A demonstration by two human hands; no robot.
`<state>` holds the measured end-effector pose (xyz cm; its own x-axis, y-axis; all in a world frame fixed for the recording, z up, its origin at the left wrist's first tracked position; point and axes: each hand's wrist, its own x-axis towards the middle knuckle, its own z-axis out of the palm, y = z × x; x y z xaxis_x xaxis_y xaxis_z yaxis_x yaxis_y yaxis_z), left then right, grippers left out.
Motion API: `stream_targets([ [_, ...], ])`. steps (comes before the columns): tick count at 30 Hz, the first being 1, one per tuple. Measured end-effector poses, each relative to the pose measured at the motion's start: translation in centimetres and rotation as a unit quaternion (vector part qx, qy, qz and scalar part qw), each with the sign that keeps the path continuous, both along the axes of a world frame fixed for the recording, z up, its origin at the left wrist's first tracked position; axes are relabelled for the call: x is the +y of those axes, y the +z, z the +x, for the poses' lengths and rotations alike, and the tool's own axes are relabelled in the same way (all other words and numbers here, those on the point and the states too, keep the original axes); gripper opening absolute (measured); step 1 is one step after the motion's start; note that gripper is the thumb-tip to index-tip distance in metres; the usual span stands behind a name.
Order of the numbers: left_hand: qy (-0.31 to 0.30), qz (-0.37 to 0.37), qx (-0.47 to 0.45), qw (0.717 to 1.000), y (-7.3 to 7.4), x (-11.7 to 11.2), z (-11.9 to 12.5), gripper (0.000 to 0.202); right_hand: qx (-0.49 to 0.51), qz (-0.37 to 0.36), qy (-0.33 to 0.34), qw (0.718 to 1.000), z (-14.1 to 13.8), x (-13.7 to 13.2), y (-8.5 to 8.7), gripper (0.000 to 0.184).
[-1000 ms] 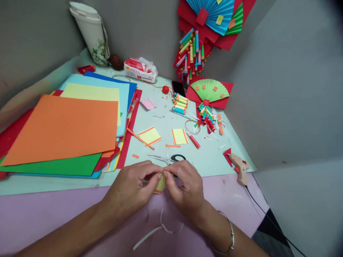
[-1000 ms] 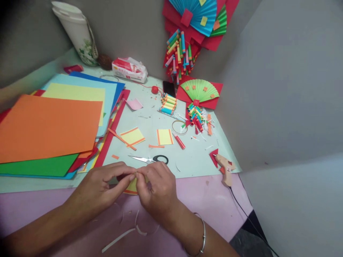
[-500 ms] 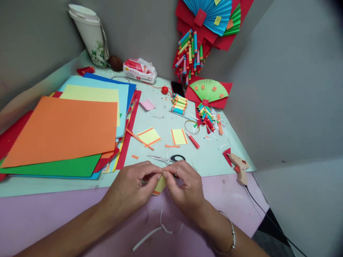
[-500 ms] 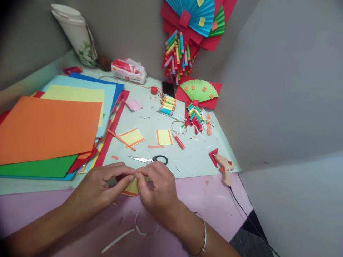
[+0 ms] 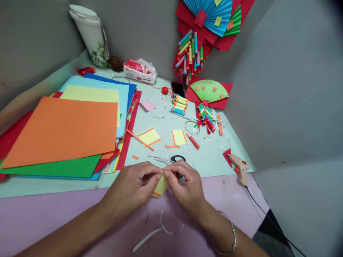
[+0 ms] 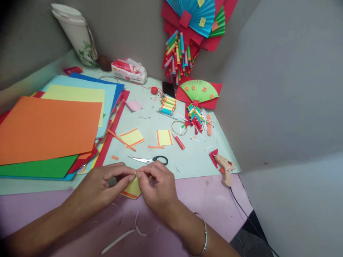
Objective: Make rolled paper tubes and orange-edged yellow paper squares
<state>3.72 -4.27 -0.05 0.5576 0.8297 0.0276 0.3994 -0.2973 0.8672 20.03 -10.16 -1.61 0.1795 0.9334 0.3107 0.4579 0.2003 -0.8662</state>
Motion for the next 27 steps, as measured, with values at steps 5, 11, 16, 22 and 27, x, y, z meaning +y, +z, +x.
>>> stream_targets([
  [5, 0.0, 0.001, -0.001, 1.0, -0.12, -0.09, 0.01, 0.022, -0.014, 0.01, -0.015, 1.0, -0.29, -0.04, -0.05, 0.013],
  [11, 0.002, 0.018, 0.001, 1.0, -0.21, -0.2, -0.01, 0.021, -0.129, 0.109, -0.032, 0.985, -0.47, 0.01, -0.35, 0.015],
  [16, 0.004, 0.004, 0.0, 1.0, 0.02, -0.21, 0.12, 0.021, -0.114, 0.1, -0.049, 0.987, -0.59, 0.1, -0.2, 0.014],
  [22, 0.017, -0.037, 0.004, 0.999, 0.32, -0.01, 0.08, 0.02, -0.001, 0.02, -0.055, 0.998, -0.52, -0.01, 0.09, 0.012],
  [27, 0.05, -0.064, 0.008, 0.997, 0.29, 0.53, -0.09, 0.02, 0.05, 0.03, -0.059, 0.997, 0.01, -0.02, 0.17, 0.01],
])
